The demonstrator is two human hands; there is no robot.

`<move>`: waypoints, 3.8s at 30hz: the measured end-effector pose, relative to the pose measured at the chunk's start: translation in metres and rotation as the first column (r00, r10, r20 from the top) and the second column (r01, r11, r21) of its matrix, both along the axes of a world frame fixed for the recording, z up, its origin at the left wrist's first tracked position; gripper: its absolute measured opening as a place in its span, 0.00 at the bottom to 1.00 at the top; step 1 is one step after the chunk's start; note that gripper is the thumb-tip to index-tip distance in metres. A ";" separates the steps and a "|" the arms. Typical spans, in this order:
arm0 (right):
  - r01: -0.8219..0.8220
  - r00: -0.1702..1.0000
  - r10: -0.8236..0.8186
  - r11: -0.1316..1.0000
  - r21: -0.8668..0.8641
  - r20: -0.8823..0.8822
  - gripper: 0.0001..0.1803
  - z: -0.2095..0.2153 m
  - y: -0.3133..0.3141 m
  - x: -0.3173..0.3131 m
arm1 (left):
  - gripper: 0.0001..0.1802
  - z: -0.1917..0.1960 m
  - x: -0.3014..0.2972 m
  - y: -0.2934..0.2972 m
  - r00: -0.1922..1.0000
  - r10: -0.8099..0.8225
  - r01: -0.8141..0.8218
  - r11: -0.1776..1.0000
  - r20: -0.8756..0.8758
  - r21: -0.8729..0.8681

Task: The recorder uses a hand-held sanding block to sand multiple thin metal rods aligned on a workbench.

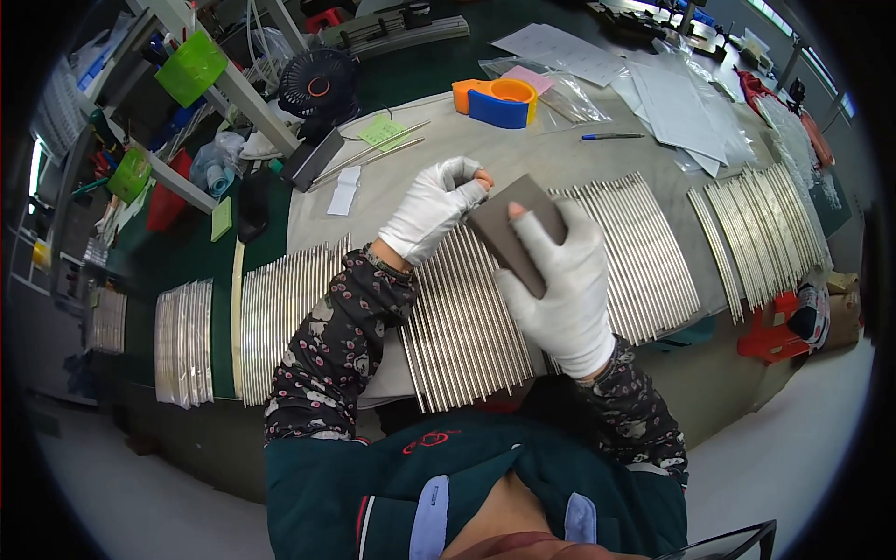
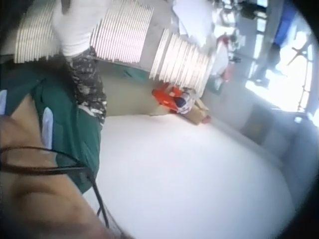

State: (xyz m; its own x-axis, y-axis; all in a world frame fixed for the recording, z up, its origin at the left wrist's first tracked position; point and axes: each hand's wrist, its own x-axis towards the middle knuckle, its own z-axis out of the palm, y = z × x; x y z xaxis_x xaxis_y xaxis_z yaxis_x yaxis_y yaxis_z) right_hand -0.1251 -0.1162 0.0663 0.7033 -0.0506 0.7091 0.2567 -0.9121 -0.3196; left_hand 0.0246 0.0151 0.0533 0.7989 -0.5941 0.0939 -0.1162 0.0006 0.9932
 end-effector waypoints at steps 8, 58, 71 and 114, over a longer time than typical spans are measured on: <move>0.033 0.997 -0.039 0.995 -0.092 -0.067 0.26 0.001 0.002 0.005 | 0.06 -0.003 -0.002 -0.003 0.999 0.019 -0.019 1.000 0.051 0.002; 0.300 0.924 -0.180 0.888 0.348 -0.337 0.33 -0.048 -0.090 -0.096 | 0.45 -0.050 -0.104 0.020 0.542 -0.627 0.155 0.729 0.560 0.666; 0.238 0.922 -0.112 0.919 0.315 -0.371 0.34 -0.047 -0.074 -0.093 | 0.49 -0.053 -0.110 0.056 0.585 -0.583 0.124 0.752 0.564 0.648; -0.007 0.930 -0.098 0.960 -0.281 -0.354 0.28 -0.034 0.063 0.055 | 0.42 -0.043 -0.132 0.092 0.684 -0.501 0.005 0.730 0.530 0.684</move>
State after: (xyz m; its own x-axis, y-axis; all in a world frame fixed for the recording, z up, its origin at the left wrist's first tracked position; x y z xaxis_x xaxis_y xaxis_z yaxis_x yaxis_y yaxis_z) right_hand -0.0706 -0.0535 0.0324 0.9150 0.0700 0.3974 0.1272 -0.9847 -0.1194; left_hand -0.1070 0.1068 0.0099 0.4753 -0.8775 0.0642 -0.8037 -0.4033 0.4375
